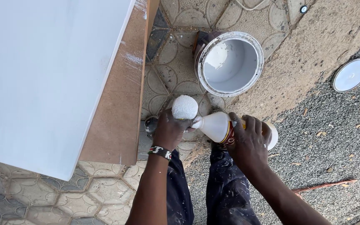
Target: Painting furniture panels with white paint using a sponge applicator.
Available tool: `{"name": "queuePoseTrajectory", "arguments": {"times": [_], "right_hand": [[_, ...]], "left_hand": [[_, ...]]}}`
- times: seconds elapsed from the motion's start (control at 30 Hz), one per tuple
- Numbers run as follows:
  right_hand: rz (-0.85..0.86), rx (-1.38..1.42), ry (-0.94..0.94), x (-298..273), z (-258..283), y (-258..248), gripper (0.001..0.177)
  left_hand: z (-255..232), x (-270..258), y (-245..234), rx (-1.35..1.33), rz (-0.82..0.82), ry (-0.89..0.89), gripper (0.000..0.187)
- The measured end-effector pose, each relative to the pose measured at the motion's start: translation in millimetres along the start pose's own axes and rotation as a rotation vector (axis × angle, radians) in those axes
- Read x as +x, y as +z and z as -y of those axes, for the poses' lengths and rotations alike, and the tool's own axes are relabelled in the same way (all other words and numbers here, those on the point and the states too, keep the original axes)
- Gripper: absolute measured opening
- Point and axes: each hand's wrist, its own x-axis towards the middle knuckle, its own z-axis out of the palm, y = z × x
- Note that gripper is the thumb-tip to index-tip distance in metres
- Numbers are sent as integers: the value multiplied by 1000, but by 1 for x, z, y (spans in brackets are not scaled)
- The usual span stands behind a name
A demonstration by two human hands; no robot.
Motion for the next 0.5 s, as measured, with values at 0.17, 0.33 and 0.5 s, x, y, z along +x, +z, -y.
{"name": "queuePoseTrajectory", "arguments": {"times": [0.17, 0.33, 0.5], "right_hand": [[-12, -37, -18, -8, -1, 9, 117], [44, -27, 24, -1, 0, 14, 123], [-45, 12, -10, -8, 3, 16, 114]], "left_hand": [[-20, 7, 5, -819, 101, -723, 27], [-12, 7, 6, -34, -219, 74, 29], [-24, 16, -5, -1181, -22, -1051, 43]]}}
